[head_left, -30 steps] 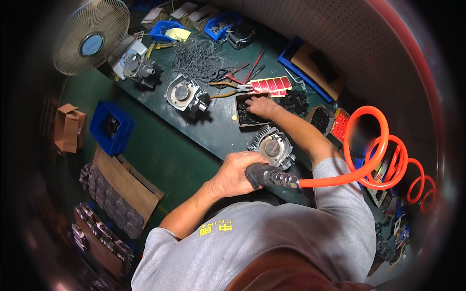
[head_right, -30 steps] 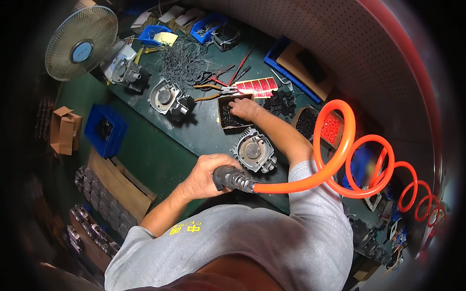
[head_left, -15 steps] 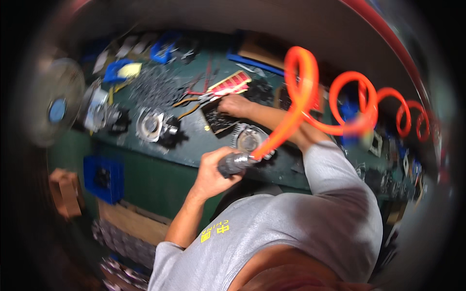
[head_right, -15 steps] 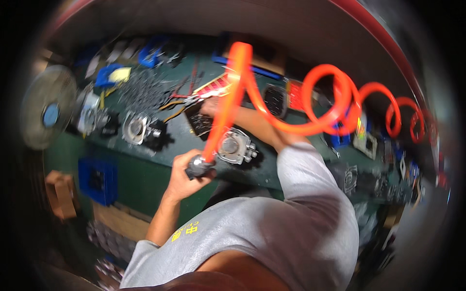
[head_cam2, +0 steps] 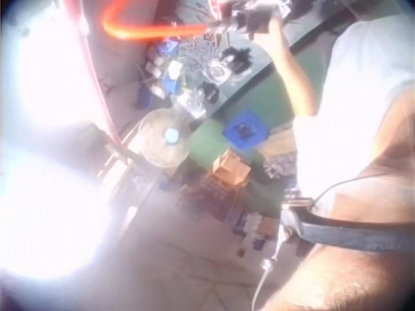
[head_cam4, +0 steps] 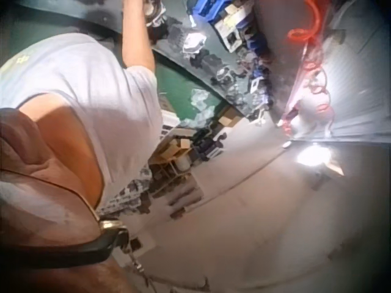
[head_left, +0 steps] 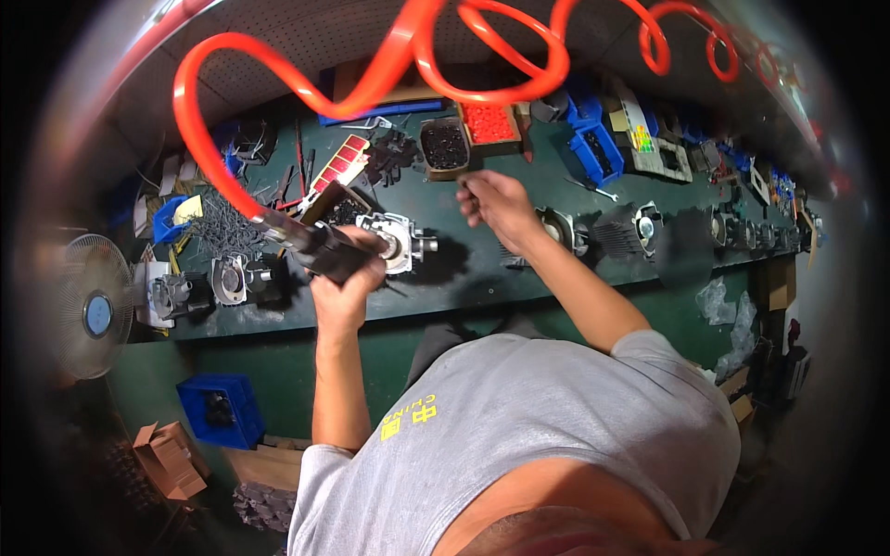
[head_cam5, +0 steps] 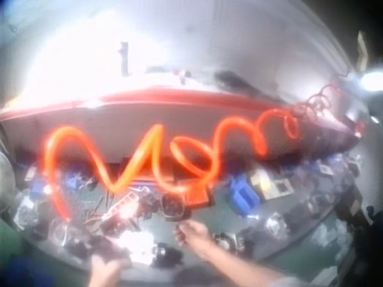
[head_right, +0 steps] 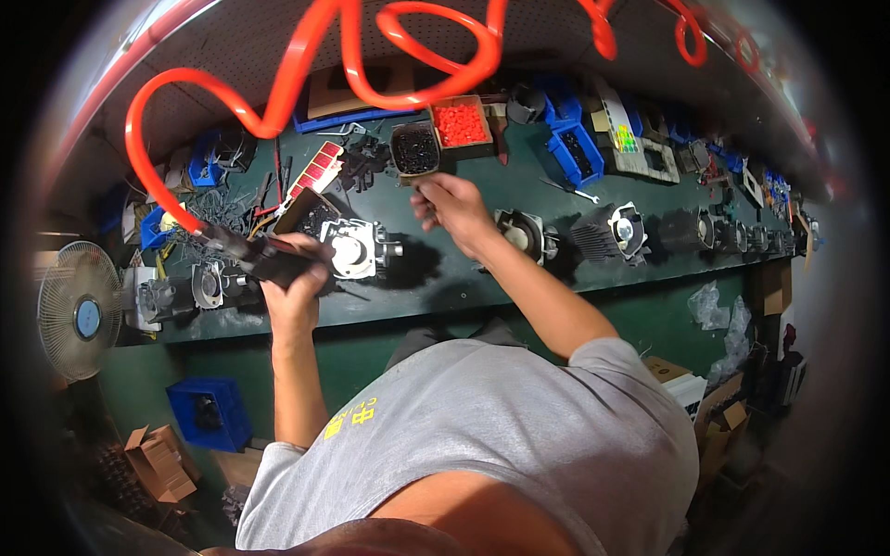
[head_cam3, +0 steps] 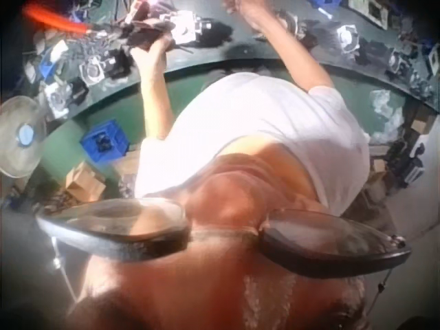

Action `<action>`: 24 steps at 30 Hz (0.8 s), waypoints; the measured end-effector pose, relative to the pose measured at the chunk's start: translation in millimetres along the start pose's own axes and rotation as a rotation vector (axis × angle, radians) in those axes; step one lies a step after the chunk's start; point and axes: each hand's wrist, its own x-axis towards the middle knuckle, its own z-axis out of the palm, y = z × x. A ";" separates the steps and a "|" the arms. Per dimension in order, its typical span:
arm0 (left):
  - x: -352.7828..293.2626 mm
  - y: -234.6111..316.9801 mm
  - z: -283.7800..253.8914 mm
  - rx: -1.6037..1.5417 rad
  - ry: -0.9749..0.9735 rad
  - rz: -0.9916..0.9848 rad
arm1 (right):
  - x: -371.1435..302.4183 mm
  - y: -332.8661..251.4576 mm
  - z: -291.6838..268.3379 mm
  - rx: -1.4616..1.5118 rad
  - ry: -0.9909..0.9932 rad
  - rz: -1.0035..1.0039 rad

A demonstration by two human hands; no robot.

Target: The person uses a pneumatic screwdriver to fasten screws into small mechanical housings on a workbench. They repeatedly pick up housings, insert screws, and tighten them, then place the units back on the table.

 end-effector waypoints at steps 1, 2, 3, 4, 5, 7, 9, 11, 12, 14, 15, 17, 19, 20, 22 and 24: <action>3.3 3.3 17.0 -0.121 0.028 0.013 | -24.0 1.0 -17.5 0.022 0.013 0.005; 4.0 8.9 35.8 -0.240 0.063 0.027 | -46.1 1.8 -33.9 0.042 0.019 0.014; 6.4 6.7 52.2 -0.333 0.122 0.026 | -66.0 3.1 -52.3 0.061 0.037 0.014; 6.0 6.0 68.0 -0.415 0.159 0.030 | -81.8 7.1 -70.1 0.121 0.015 0.011; 5.2 5.6 87.5 -0.497 0.166 0.068 | -98.0 7.0 -84.9 0.158 0.011 0.016; 2.1 -0.5 122.9 -0.644 0.149 0.058 | -125.8 2.6 -113.7 0.194 0.009 0.010; -2.6 -3.5 162.5 -0.706 0.211 0.073 | -148.1 -3.7 -137.2 0.184 0.019 -0.009; -11.4 -10.2 195.8 -0.744 0.218 0.122 | -171.5 -6.5 -160.7 0.201 0.010 -0.063; -16.9 -11.2 214.7 -0.752 0.289 0.096 | -182.2 -8.2 -172.1 0.240 0.007 -0.079; -17.2 -15.2 252.0 -0.760 0.276 0.096 | -195.2 -18.3 -196.6 0.313 0.009 -0.115; -20.4 -16.6 268.8 -0.747 0.293 0.092 | -202.3 -20.8 -206.9 0.335 0.017 -0.129; -22.6 -21.7 291.4 -0.727 0.277 0.084 | -212.8 -27.1 -225.3 0.379 0.031 -0.159; -23.5 -26.4 306.5 -0.734 0.254 0.076 | -221.3 -35.3 -238.1 0.367 0.073 -0.211; -22.7 -28.0 315.1 -0.740 0.240 0.070 | -224.6 -38.6 -243.7 0.359 0.097 -0.239; -19.0 -28.7 328.4 -0.742 0.248 0.063 | -226.5 -39.7 -250.2 0.355 0.137 -0.306; -15.5 -27.2 337.1 -0.760 0.243 0.051 | -227.6 -43.0 -251.5 0.380 0.160 -0.351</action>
